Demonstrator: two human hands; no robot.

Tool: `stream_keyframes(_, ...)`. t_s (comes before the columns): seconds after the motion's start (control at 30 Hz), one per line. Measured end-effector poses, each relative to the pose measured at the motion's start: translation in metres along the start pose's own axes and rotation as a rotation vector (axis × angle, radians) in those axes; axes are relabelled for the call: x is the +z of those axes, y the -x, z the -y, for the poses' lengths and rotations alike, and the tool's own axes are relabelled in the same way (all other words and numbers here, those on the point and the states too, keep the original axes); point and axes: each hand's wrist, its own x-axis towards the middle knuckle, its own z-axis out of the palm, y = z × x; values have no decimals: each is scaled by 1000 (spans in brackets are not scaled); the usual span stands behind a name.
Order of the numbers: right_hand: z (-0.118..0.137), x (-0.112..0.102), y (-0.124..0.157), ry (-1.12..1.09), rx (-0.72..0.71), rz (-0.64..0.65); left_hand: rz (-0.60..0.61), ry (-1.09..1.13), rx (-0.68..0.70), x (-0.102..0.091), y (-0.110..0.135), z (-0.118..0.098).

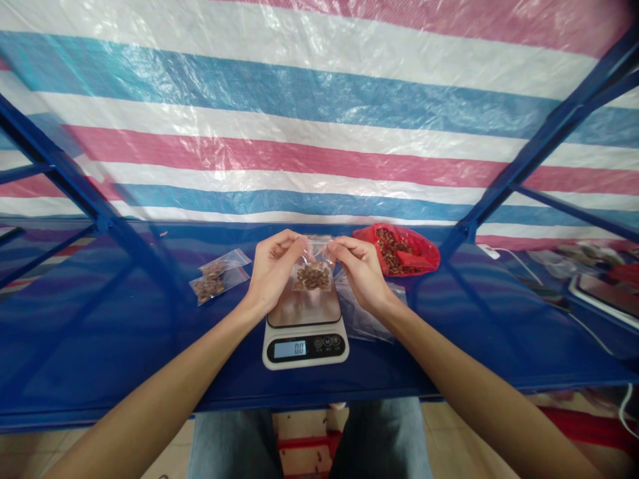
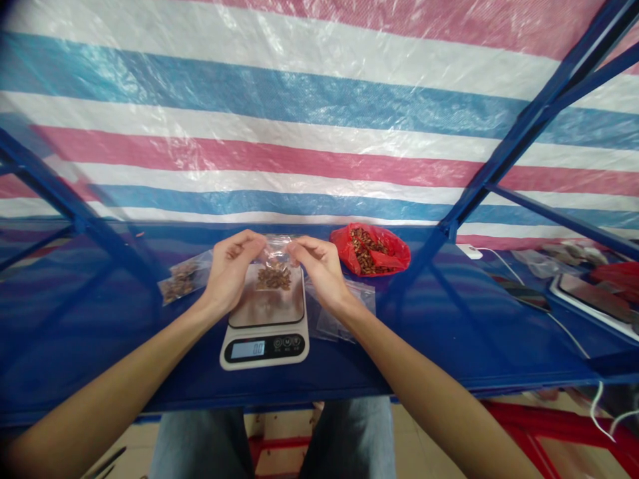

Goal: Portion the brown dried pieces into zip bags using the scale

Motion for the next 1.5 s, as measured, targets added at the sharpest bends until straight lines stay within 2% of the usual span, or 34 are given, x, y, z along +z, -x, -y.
stream_keyframes(0.17, -3, 1, 2, -29, -12, -18, 22, 45, 15, 2, -1, 4)
stream_keyframes(0.37, -6, -1, 0, -45, -8, -5, -4, 47, 27, 3, 0, 3)
stream_keyframes(0.67, -5, 3, 4, -100, 16, 71, 54, 18, 16, 8, 4, 4)
stream_keyframes(0.8, -4, 6, 6, -150, -6, 35, 92, 26, 19, 8, 4, 4)
stream_keyframes(1.07, 0, 4, 4, 39, -55, 117, 166, -116, 70, 6, 3, -3)
stream_keyframes(1.17, 4, 2, 2, 73, -58, 119, 131, -77, 62, 7, 2, -3)
stream_keyframes(1.33, 10, -1, -2, 102, -44, 100, 7, 95, -26, 7, -1, 2)
stream_keyframes(1.5, 11, 0, -2, 130, -33, 109, -6, 27, 50, 3, -3, 4)
